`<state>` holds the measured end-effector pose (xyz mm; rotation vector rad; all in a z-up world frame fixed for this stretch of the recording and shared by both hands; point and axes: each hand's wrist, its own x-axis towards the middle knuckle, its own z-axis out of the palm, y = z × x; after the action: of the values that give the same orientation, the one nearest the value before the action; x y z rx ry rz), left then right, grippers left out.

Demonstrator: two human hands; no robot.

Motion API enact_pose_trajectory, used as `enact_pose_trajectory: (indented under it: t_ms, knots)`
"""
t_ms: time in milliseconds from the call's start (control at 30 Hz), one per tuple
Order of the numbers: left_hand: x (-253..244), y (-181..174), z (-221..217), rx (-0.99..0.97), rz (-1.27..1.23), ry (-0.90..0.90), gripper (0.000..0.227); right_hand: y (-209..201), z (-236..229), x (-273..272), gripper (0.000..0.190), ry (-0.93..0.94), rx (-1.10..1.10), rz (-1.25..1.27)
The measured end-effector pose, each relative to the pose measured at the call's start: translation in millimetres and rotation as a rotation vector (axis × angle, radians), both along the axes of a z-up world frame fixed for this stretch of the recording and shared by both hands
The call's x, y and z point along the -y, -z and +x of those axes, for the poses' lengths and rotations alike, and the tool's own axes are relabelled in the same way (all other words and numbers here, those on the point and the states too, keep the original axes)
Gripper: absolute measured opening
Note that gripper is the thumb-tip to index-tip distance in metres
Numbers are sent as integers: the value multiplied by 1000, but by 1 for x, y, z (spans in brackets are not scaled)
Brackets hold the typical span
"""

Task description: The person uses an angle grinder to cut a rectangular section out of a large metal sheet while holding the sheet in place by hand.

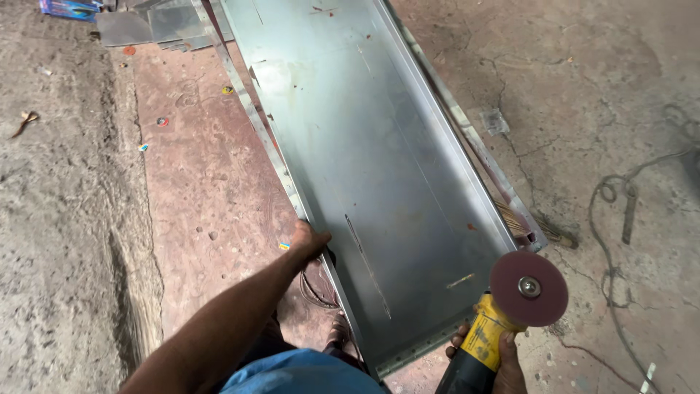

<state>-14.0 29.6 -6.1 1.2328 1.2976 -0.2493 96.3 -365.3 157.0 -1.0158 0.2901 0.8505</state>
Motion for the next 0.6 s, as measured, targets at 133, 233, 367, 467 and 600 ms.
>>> enact_pose_trajectory:
  t_ms: [133, 233, 367, 467, 600]
  knots:
    - [-11, 3, -17, 110, 52, 58, 73, -24, -37, -63, 64, 55, 109, -175]
    - [-26, -2, -48, 214, -61, 158, 75, -45, -70, -116, 61, 155, 12, -220]
    - [-38, -3, -101, 281, -94, 381, 80, -68, -92, -180, 60, 111, 149, -191]
    - [-39, 4, -147, 263, -116, 450, 73, -80, -91, -217, 60, 73, 225, -182]
    - [-45, 30, -192, 180, -68, 418, 67, -90, -88, -246, 64, 79, 264, -29]
